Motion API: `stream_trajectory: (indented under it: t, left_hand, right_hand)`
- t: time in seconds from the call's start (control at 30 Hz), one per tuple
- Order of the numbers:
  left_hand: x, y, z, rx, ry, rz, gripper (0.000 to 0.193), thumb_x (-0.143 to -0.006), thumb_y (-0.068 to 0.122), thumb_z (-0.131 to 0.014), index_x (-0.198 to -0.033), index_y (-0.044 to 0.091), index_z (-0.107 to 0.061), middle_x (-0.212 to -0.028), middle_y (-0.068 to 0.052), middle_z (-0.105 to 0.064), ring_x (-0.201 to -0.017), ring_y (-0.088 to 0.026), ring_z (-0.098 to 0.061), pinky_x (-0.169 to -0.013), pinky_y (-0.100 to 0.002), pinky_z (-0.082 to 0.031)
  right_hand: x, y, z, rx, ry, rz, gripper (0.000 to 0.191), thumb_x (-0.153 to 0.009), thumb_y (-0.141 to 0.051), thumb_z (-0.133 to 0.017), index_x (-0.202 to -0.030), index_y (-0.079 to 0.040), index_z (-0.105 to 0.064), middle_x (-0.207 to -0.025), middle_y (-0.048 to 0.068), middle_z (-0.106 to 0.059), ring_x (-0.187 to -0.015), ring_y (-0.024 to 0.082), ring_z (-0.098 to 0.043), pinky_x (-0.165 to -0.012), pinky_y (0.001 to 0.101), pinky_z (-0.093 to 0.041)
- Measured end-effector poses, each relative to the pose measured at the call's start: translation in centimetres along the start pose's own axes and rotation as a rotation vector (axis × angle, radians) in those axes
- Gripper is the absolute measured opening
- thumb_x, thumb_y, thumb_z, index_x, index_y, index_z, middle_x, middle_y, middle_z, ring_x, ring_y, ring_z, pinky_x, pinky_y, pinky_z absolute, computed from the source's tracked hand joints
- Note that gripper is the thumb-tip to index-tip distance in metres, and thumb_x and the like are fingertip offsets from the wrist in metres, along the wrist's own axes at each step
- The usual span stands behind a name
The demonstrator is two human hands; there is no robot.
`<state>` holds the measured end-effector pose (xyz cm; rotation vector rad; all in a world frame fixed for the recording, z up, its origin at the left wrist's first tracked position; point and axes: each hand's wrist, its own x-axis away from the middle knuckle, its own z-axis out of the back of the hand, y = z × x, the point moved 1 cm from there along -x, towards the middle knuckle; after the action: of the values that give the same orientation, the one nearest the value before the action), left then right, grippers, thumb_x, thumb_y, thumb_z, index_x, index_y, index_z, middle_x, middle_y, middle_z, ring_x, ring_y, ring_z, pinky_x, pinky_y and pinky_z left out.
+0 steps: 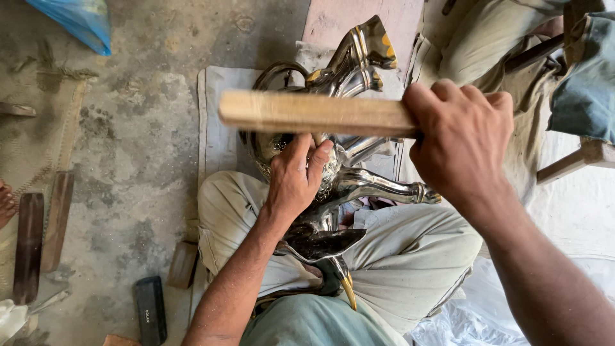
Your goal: The person is sitting on the floor and using a wooden mallet and a metal chisel to engrave intricate patterns onto a silver-colored metal object shaped like an animal. The person repeatedly strikes the chisel to create detailed designs on the object's surface.
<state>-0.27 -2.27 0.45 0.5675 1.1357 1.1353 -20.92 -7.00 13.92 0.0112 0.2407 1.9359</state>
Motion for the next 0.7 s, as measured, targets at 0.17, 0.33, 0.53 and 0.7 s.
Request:
stream_trajectory:
  t: [0.17, 0.33, 0.53, 0.7]
  left_hand:
    - [-0.2, -0.3, 0.1, 0.063, 0.008, 0.033, 0.029, -0.112, 0.020, -0.058, -0.134, 0.002, -0.052, -0.089, -0.009, -0.066, -0.077, -0.017, -0.074, -0.066, -0.033, -0.058]
    - [-0.9, -0.5, -0.3, 0.067, -0.011, 0.047, 0.031, -0.109, 0.021, -0.059, -0.133, 0.001, -0.054, -0.089, -0.009, -0.070, -0.078, -0.018, -0.074, -0.065, -0.034, -0.059]
    - [-1.7, -2.3, -1.0, -0.041, -0.006, -0.041, 0.020, -0.111, 0.023, -0.058, -0.115, 0.004, -0.057, -0.091, -0.010, -0.069, -0.079, -0.021, -0.072, -0.066, -0.036, -0.059]
    - [4.0, -4.0, 2.5, -0.011, -0.075, 0.037, 0.017, -0.110, 0.024, -0.059, -0.110, 0.006, -0.056, -0.084, -0.008, -0.067, -0.069, -0.017, -0.069, -0.054, -0.029, -0.057]
  right_hand:
    - [-0.7, 0.5, -0.6, -0.567, -0.015, -0.075, 0.022, -0.085, 0.005, -0.066, -0.102, -0.003, -0.055, -0.088, 0.012, -0.066, -0.069, 0.025, -0.064, -0.056, 0.0402, -0.046]
    - [-0.2, 0.6, -0.5, -0.455, 0.201, 0.029, 0.031, -0.074, 0.003, -0.066, -0.101, -0.008, -0.056, -0.080, 0.013, -0.062, -0.069, 0.029, -0.059, -0.059, 0.0444, -0.041]
    - [-0.3, 1.0, 0.8, -0.079, 0.037, -0.096, 0.011, -0.091, -0.004, -0.064, -0.097, -0.012, -0.062, -0.080, 0.008, -0.063, -0.064, 0.024, -0.055, -0.063, 0.0409, -0.035]
    - [7.7, -4.7, -2.8, 0.019, -0.085, -0.253, 0.008, -0.093, -0.004, -0.066, -0.089, -0.011, -0.064, -0.070, 0.005, -0.063, -0.060, 0.024, -0.057, -0.063, 0.0402, -0.041]
